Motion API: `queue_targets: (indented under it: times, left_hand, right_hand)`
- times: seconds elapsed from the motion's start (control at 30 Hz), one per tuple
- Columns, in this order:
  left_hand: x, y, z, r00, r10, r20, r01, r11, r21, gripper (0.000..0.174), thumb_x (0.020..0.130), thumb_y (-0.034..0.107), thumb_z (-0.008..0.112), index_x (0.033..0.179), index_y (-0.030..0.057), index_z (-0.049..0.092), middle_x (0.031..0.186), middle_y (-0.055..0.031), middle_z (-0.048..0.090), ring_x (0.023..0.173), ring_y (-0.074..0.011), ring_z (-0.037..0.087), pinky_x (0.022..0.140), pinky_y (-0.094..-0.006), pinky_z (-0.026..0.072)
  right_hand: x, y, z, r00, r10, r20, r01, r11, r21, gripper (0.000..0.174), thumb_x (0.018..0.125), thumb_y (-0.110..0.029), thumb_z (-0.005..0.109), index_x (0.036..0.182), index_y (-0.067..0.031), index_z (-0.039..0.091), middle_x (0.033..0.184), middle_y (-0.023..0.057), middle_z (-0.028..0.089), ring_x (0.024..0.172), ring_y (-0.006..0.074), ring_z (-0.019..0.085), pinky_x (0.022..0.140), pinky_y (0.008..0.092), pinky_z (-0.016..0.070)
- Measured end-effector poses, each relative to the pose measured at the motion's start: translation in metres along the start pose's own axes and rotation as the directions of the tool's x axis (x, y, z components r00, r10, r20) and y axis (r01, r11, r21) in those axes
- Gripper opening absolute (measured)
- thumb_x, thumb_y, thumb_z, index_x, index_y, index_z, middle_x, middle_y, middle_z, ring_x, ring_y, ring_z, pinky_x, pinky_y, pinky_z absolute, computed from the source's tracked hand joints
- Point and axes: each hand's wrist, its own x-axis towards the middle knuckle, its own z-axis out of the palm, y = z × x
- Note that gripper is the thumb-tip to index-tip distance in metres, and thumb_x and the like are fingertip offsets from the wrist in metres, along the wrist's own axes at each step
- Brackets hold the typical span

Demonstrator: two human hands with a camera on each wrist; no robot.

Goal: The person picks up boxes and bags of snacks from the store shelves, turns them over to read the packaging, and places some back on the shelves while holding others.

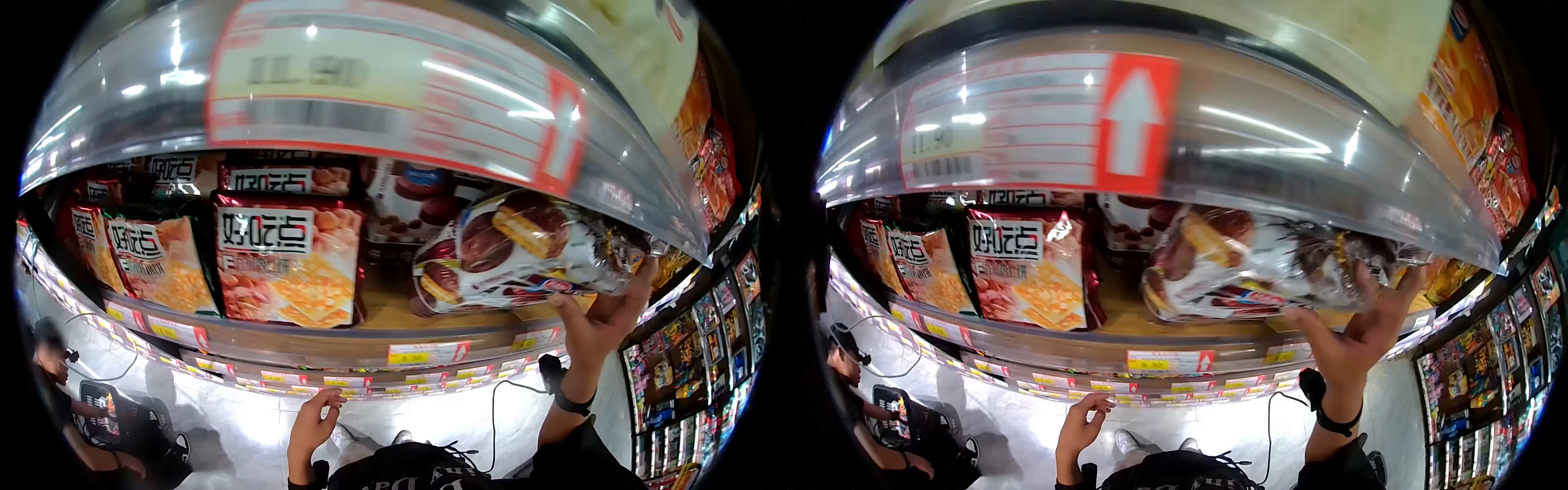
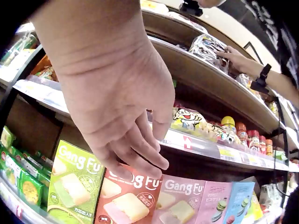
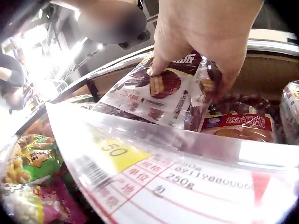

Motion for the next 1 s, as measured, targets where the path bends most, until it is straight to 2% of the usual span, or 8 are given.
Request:
queue_targets:
  times: [0.17,0.23,0.5,0.53,0.67,0.83,0.97,1.0]
  left_hand:
    - [0.002,0.024,0.031,0.997,0.055,-0.054,-0.054,0.998,0.024,0.033,0.094,-0.010,0.058,0.125,-0.0029,0.065,0.103,-0.0141,0.077,0.094,-0.0200,0.074,0.088,-0.0324,0.0565]
    - [0.001,0.034,0.045,0.994,0.051,-0.094,-0.049,0.999,0.021,0.031,0.094,-0.011,0.057,0.123,-0.0028,0.067,0.102,-0.0135,0.078,0.094,-0.0188,0.073,0.088,-0.0312,0.0560]
    - [-0.020,0.090,0.101,0.967,0.156,-0.202,-0.101,0.961,0.258,0.023,0.090,0.002,0.069,0.111,-0.0040,0.071,0.103,-0.0177,0.077,0.095,-0.0267,0.074,0.089,-0.0356,0.0552]
    - [-0.020,0.079,0.110,0.959,0.010,-0.282,-0.013,1.000,-0.008,0.026,0.084,0.005,0.074,0.109,-0.0033,0.072,0.101,-0.0189,0.078,0.096,-0.0292,0.074,0.087,-0.0379,0.0555]
    - [-0.032,0.095,0.123,0.973,0.117,-0.198,-0.057,0.957,0.284,0.027,0.079,0.006,0.076,0.105,0.0006,0.074,0.092,-0.0160,0.077,0.093,-0.0260,0.074,0.086,-0.0384,0.0561]
    - [-0.018,0.113,0.177,0.822,0.366,-0.436,-0.417,0.909,-0.023,0.088,0.082,0.027,0.089,0.150,-0.0040,0.043,0.152,-0.0238,0.052,0.126,-0.0317,0.063,0.108,-0.0415,0.0491]
    - [-0.017,0.174,0.210,0.631,0.626,-0.459,-0.724,0.687,-0.058,0.135,0.062,0.051,0.101,0.160,-0.0015,0.026,0.161,-0.0270,0.041,0.130,-0.0356,0.061,0.111,-0.0490,0.0488]
    - [-0.021,0.174,0.209,0.725,0.632,-0.273,-0.670,0.738,-0.073,0.136,0.056,0.054,0.102,0.157,-0.0032,0.032,0.158,-0.0265,0.046,0.130,-0.0346,0.062,0.111,-0.0479,0.0484]
  right_hand:
    - [-0.022,-0.001,-0.018,1.000,0.005,0.007,-0.004,0.990,-0.139,0.138,0.059,-0.019,0.105,0.166,0.0010,0.020,0.162,0.0144,0.034,0.142,0.0263,0.047,0.112,0.0389,0.0494]
    - [-0.041,0.001,-0.031,0.981,0.083,0.174,-0.038,0.968,-0.246,0.111,0.079,-0.029,0.092,0.163,0.0019,0.026,0.155,0.0187,0.043,0.139,0.0329,0.052,0.112,0.0464,0.0510]
    - [-0.073,0.001,-0.013,0.980,0.118,-0.159,-0.024,0.869,0.494,0.046,0.092,-0.013,0.081,0.130,-0.0122,0.054,0.148,0.0244,0.050,0.130,0.0401,0.060,0.115,0.0562,0.0483]
    - [-0.065,0.002,-0.019,0.976,0.033,-0.217,0.090,0.840,0.535,0.028,0.098,-0.008,0.072,0.119,-0.0135,0.055,0.148,0.0255,0.050,0.135,0.0429,0.057,0.118,0.0606,0.0442]
    - [-0.063,-0.004,-0.086,0.993,0.066,-0.100,0.008,0.796,0.605,0.026,0.099,-0.006,0.069,0.118,-0.0170,0.055,0.149,0.0253,0.049,0.141,0.0456,0.052,0.119,0.0606,0.0420]
    - [-0.077,-0.023,-0.123,0.897,0.238,-0.374,0.148,0.634,0.759,0.028,0.101,-0.012,0.064,0.116,-0.0137,0.040,0.136,0.0292,0.051,0.132,0.0479,0.057,0.111,0.0611,0.0537]
    - [-0.137,-0.021,-0.198,0.921,0.383,0.073,-0.352,0.735,0.580,0.041,0.105,-0.024,0.056,0.144,-0.0199,0.043,0.149,0.0287,0.046,0.124,0.0417,0.062,0.098,0.0515,0.0588]
    - [-0.145,-0.027,-0.204,0.852,0.499,0.157,-0.492,0.664,0.563,0.050,0.094,-0.018,0.075,0.137,-0.0207,0.050,0.147,0.0238,0.046,0.128,0.0406,0.059,0.101,0.0520,0.0565]
